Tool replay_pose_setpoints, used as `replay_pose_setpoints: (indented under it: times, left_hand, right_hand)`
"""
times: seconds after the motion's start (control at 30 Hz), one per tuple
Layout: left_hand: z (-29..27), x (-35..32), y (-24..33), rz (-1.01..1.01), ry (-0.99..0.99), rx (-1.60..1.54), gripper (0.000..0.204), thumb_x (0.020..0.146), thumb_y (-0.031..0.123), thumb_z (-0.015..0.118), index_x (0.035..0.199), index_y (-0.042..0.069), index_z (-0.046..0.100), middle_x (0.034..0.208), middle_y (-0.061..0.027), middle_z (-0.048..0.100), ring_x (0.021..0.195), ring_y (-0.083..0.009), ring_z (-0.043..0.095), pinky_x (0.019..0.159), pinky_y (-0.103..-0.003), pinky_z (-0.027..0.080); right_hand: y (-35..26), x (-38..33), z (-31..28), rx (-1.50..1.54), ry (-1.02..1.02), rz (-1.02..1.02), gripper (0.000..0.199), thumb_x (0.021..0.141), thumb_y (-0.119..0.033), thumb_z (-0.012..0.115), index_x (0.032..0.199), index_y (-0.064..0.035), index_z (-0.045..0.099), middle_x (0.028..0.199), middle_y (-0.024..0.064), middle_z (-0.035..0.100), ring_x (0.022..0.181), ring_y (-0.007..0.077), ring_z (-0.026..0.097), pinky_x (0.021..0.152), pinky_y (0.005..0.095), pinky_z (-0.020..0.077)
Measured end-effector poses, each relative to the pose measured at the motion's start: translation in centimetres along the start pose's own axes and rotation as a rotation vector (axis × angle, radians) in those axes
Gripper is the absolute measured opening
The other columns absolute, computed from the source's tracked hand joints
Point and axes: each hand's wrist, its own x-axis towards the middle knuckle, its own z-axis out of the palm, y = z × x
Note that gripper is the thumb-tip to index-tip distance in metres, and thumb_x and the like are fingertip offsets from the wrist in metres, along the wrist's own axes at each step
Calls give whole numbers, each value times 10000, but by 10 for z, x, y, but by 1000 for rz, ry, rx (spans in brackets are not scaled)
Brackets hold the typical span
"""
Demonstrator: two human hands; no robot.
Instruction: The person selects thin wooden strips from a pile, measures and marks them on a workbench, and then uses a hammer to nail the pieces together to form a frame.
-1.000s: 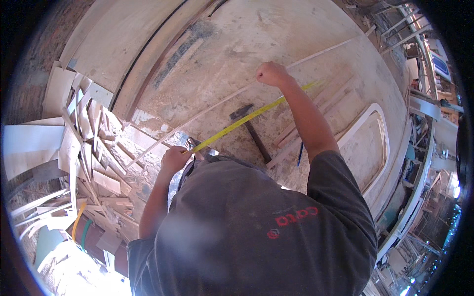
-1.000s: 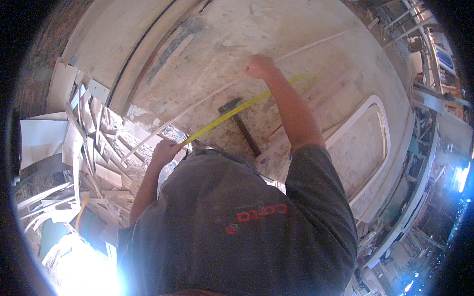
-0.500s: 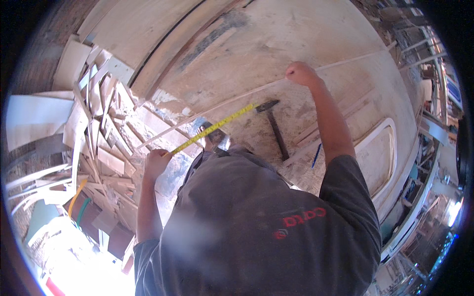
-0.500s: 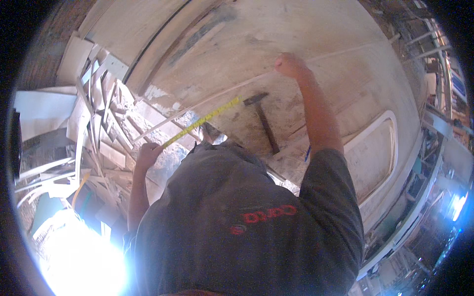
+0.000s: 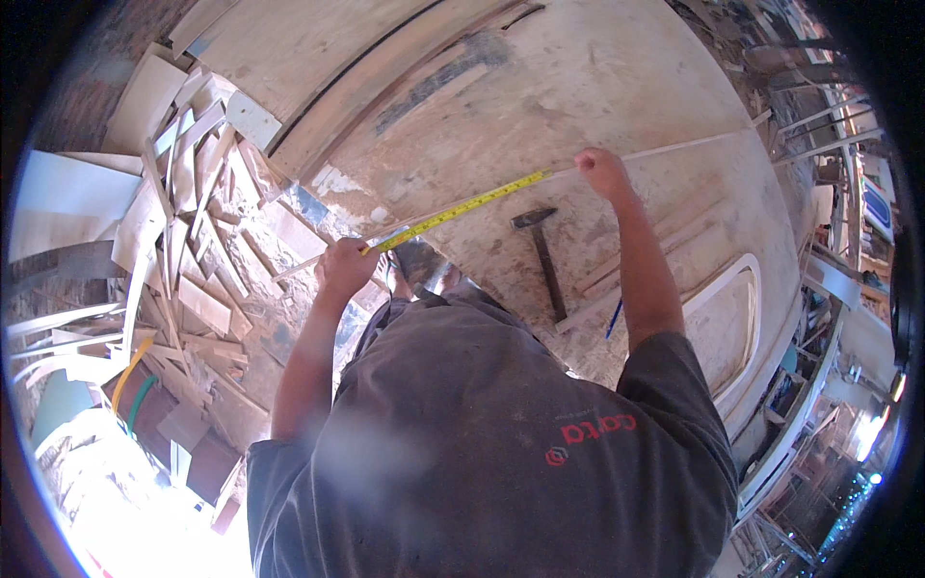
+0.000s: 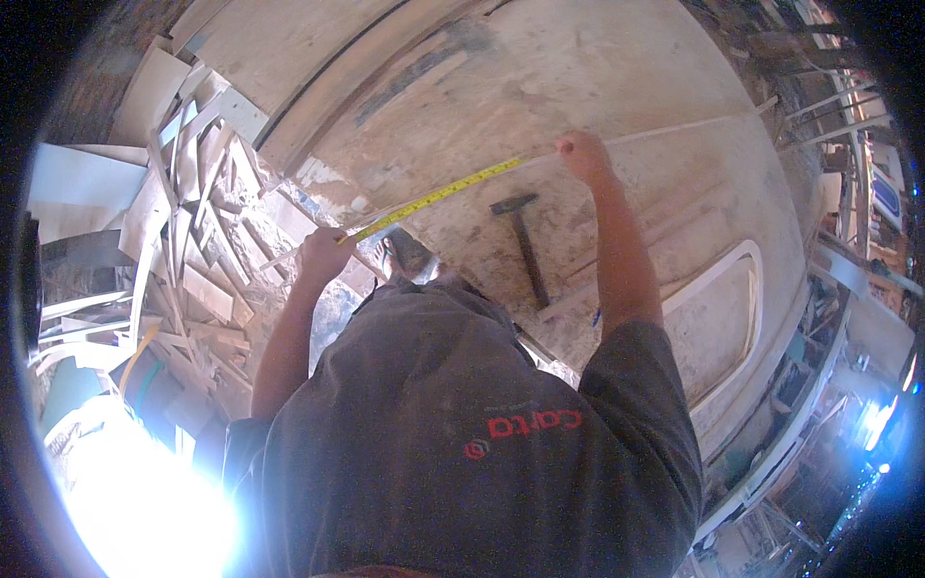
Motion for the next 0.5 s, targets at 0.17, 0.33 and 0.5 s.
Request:
replay_pose_setpoints:
  times: [0.17,0.33,0.5]
  left_hand:
    - [9,9,14,-13,-16,42,331,732,358,574,883,111,734,912,-197,688,900,-374,661,819,-457,512]
    - [4,8,40,3,-68,63,377,746,384,581,942,97,728,943,-203,687,927,-364,663,834,-448,512]
    - [4,6,38,-15,-17,70,424,747,431,595,979,101,727,948,-195,691,929,-359,664,841,-447,512]
  right_hand:
    - [-57,-43,7,920,-69,474,235,868,-154,622,1098,-113,649,743,15,590,660,121,598,604,282,505]
    - [-46,-56,37,1026,46,360,275,877,-179,660,1117,-53,615,783,23,610,637,109,596,605,263,520]
    - [-46,-45,50,1095,199,480,300,821,-128,726,1074,-16,608,792,42,620,644,116,602,599,244,528]
